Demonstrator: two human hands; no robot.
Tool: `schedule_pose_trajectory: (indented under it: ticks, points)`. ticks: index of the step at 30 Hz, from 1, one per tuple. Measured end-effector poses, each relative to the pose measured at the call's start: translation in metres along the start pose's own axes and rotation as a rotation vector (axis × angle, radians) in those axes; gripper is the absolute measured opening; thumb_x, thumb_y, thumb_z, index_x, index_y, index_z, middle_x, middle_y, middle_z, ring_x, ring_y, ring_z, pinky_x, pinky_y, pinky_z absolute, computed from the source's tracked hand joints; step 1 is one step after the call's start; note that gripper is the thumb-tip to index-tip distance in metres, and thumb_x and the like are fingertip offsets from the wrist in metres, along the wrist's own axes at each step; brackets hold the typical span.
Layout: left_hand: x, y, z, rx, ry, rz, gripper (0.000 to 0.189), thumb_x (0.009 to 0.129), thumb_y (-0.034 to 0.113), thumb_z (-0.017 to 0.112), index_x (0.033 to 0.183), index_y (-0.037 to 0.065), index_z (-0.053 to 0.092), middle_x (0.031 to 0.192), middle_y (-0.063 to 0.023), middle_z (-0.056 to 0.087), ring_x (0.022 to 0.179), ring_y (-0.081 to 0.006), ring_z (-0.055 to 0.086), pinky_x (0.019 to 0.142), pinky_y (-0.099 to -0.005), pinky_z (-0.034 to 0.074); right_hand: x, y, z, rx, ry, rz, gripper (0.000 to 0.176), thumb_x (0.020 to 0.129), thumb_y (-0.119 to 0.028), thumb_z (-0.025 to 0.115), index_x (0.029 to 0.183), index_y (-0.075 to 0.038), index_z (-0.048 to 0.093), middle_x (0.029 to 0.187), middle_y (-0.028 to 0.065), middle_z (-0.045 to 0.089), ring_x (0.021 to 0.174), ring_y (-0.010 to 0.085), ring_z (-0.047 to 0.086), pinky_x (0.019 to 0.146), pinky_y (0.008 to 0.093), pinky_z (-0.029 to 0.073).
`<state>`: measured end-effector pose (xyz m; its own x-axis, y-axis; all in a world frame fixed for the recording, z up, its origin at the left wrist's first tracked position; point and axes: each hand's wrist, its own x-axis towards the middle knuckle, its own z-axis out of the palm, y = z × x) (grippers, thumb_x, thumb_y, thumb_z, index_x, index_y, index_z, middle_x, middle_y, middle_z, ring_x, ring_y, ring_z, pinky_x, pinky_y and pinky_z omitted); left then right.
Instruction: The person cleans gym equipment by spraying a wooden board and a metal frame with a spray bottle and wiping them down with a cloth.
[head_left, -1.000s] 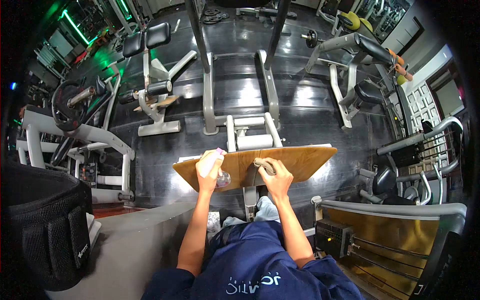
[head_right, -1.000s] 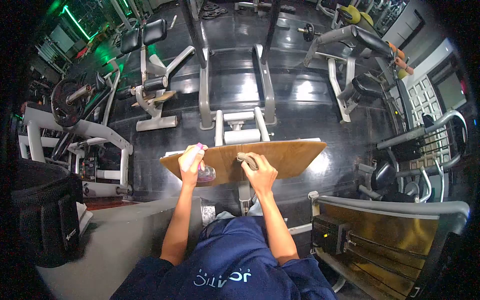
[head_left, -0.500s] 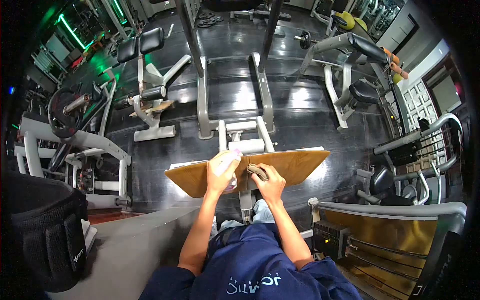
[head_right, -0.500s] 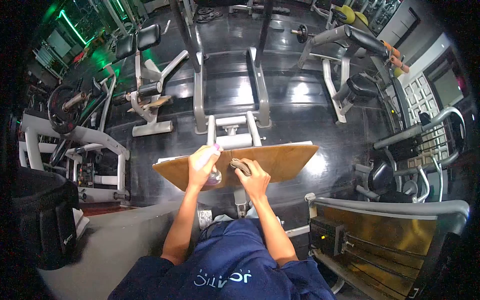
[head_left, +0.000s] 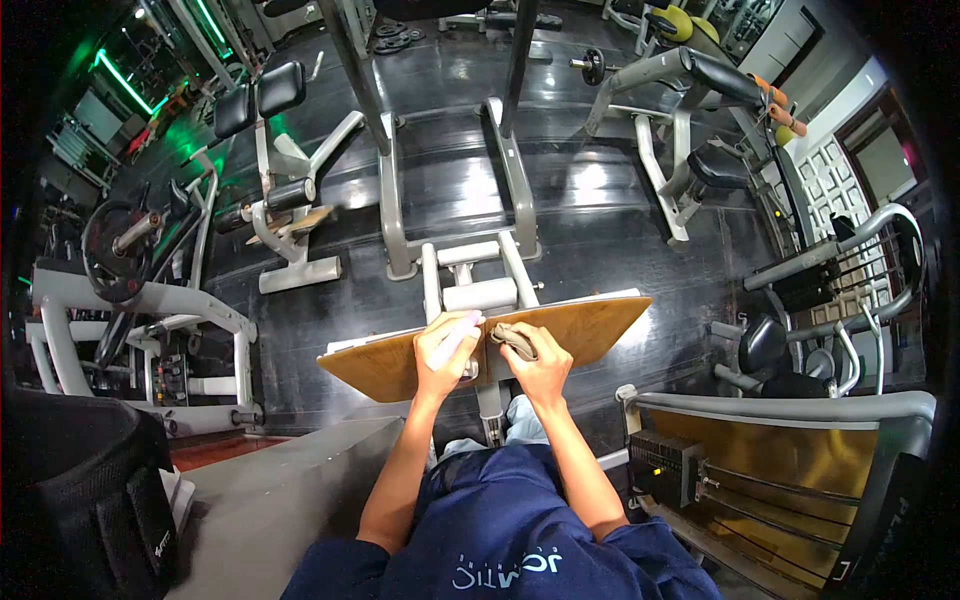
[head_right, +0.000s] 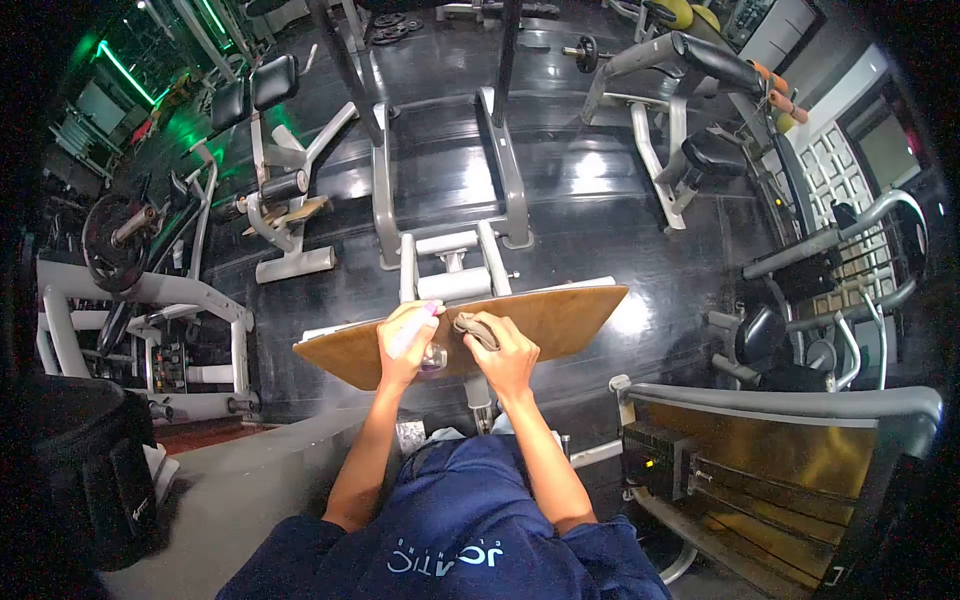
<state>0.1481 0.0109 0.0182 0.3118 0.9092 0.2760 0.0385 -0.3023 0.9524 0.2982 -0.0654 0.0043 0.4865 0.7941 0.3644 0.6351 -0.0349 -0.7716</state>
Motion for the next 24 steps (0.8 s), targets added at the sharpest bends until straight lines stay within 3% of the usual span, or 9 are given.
schedule_pose_trajectory:
  ticks: [2,4,5,7,11,13,24]
  points:
    - [0.002,0.000,-0.001,0.002,-0.015,0.025,0.017,0.084,0.002,0.065,0.099,-0.004,0.071,0.094,-0.0147,0.072,0.090,-0.0255,0.068,0.080,-0.0333,0.053,-0.010,0.017,0.006,-0.040,0.022,-0.023,0.030,0.067,-0.014,0.081,0.095,-0.011,0.070,0.084,0.0052,0.069,0.073,0.0238,0.069,0.065,0.0340,0.054]
    - [0.005,0.000,-0.002,0.075,-0.024,0.172,0.017,0.085,0.003,0.065,0.100,-0.003,0.071,0.096,-0.0144,0.071,0.083,-0.0216,0.068,0.074,-0.0308,0.054,-0.011,0.023,0.002,-0.083,0.031,-0.027,0.029,0.067,-0.018,0.081,0.094,-0.013,0.071,0.084,0.0048,0.069,0.073,0.0247,0.069,0.064,0.0346,0.054]
    - [0.004,0.001,-0.003,0.075,-0.026,0.171,0.017,0.085,0.003,0.065,0.100,-0.003,0.071,0.096,-0.0144,0.071,0.083,-0.0216,0.068,0.074,-0.0308,0.054,-0.011,0.026,0.000,-0.083,0.032,-0.025,0.029,0.067,-0.018,0.081,0.094,-0.013,0.071,0.084,0.0048,0.069,0.073,0.0247,0.069,0.064,0.0346,0.054]
    - [0.001,0.005,-0.005,-0.010,-0.062,-0.029,0.018,0.086,0.004,0.065,0.101,-0.003,0.071,0.100,-0.0142,0.070,0.076,-0.0168,0.067,0.066,-0.0272,0.053,0.000,0.019,-0.007,-0.040,0.118,-0.008,0.026,0.068,-0.017,0.080,0.092,-0.012,0.071,0.084,0.0055,0.070,0.073,0.0243,0.069,0.064,0.0341,0.054]
    - [-0.002,-0.006,-0.004,-0.037,-0.060,0.033,0.019,0.086,0.006,0.065,0.103,-0.003,0.071,0.104,-0.0134,0.069,0.067,-0.0121,0.064,0.058,-0.0240,0.051,0.017,0.001,-0.015,0.011,0.175,-0.033,0.022,0.070,-0.011,0.078,0.091,-0.010,0.071,0.083,0.0057,0.070,0.073,0.0225,0.069,0.066,0.0336,0.054]
    - [-0.002,-0.007,-0.004,-0.050,-0.092,0.043,0.018,0.090,0.005,0.061,0.104,-0.005,0.068,0.108,-0.0169,0.066,0.053,-0.0094,0.056,0.053,-0.0243,0.048,0.016,0.001,-0.010,0.034,0.195,-0.020,0.023,0.070,-0.011,0.078,0.091,-0.010,0.071,0.083,0.0057,0.070,0.073,0.0224,0.069,0.066,0.0335,0.054]
    - [-0.003,-0.020,-0.002,0.002,-0.070,0.180,0.018,0.090,0.004,0.062,0.103,-0.006,0.068,0.109,-0.0173,0.065,0.053,-0.0084,0.056,0.051,-0.0223,0.048,-0.007,0.025,-0.009,-0.069,0.121,0.046,0.025,0.068,-0.013,0.078,0.093,-0.012,0.071,0.084,0.0057,0.070,0.074,0.0244,0.069,0.067,0.0348,0.054]
